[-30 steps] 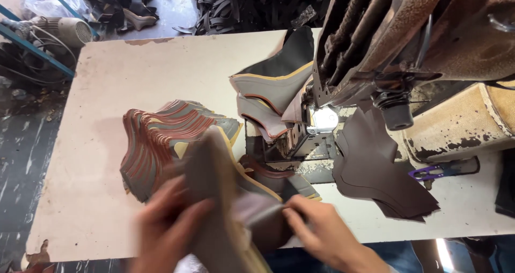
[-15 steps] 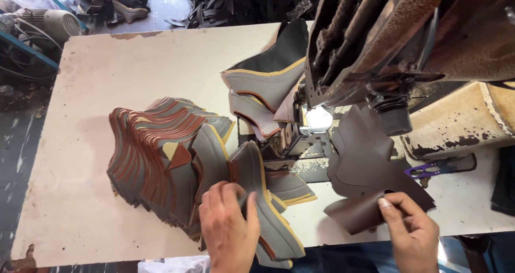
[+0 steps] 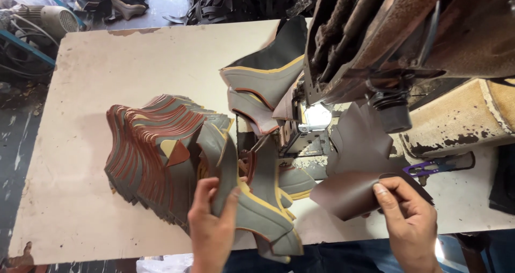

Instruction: The person repeatedly feeds gray shoe upper pieces with yellow and red trim under a sewing machine needle, guiding them by hand to stitch along the edges. Finished pieces are stacked on the table as the process continues.

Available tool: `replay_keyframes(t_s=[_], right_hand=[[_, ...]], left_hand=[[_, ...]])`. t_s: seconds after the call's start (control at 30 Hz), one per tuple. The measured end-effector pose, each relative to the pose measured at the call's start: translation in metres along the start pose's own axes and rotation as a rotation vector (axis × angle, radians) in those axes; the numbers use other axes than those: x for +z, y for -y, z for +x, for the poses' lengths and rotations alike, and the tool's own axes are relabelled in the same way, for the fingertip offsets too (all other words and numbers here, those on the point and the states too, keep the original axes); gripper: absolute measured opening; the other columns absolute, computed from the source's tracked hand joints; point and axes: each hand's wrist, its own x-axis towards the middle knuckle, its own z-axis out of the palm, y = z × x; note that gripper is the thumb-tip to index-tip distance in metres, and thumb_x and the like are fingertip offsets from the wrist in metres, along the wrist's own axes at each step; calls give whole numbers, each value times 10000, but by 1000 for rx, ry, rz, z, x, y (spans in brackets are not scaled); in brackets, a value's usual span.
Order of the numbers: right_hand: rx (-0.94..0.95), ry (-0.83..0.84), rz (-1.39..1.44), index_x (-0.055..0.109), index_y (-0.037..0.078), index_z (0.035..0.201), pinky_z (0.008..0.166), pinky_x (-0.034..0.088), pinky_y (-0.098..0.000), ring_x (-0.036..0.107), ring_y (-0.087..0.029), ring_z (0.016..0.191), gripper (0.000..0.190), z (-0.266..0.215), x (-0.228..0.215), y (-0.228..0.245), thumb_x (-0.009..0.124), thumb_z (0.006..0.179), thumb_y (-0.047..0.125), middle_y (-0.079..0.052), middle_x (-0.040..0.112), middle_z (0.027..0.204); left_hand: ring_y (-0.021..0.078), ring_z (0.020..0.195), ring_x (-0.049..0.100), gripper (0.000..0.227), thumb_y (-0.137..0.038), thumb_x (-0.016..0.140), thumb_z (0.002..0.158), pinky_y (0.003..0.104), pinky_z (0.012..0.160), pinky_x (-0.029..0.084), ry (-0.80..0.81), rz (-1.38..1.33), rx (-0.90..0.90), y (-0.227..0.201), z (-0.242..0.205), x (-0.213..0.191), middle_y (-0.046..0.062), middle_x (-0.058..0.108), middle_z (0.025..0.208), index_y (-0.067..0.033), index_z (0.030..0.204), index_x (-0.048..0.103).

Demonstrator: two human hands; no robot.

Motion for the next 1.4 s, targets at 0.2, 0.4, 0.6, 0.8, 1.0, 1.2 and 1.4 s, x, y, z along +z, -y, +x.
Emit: replay_keyframes(t_s=[0.2,0.4,0.6,0.8,1.0,1.2,1.4], right_hand=[[-3,-4,62,678,-44,1059,665,562,-284,656,-128,720,176,3,5,7,599,1018,107,-76,703,857],[-19,160,-162,748,-30,1029,696,533,-259,661,-115,775,157,-10,48,41,674,955,87,-80,744,840],[-37,486,-219,710,-5,1026,607,528,-247,625,-100,683,137,-16,71,77,692,923,83,-68,689,781],[-188,573,-197,717,-23,990,601,520,-239,635,-99,651,121,-8,45,71,702,916,72,-63,705,785],[-69,596,-215,786,-19,980,608,555,-256,723,-103,648,129,-11,38,58,730,899,65,-56,799,724],[-162,568,-106,776,-6,1134,758,616,-248,827,-123,885,235,-17,46,9,736,909,47,-86,848,957],[93,394,-65,725,13,1091,772,592,-252,819,-109,848,249,-23,75,3,671,847,15,-88,844,880]], left_hand=[[143,939,674,286,0,743,908,283,823,533,-24,-634,-199,16,-5,-40,130,753,1096,44,1185,689],[170,1063,678,351,-29,759,875,316,939,520,389,-782,-285,-17,-17,-24,126,714,1148,66,1211,717],[184,1198,644,459,-110,792,915,329,1003,515,438,-771,-281,-47,-15,4,106,616,1348,20,1327,636],[141,1186,643,471,-265,591,1009,315,1013,484,563,-1026,-502,-64,4,-2,113,678,1376,9,1392,608],[169,1096,687,423,-120,600,992,336,971,544,545,-981,-350,-88,18,7,146,750,1231,80,1364,628],[146,1098,712,473,10,591,966,291,959,560,517,-680,-67,-109,37,13,147,778,1188,-27,1437,579],[147,975,758,359,10,594,956,294,792,608,603,-589,-87,-107,61,20,94,740,1099,-85,1296,533]])
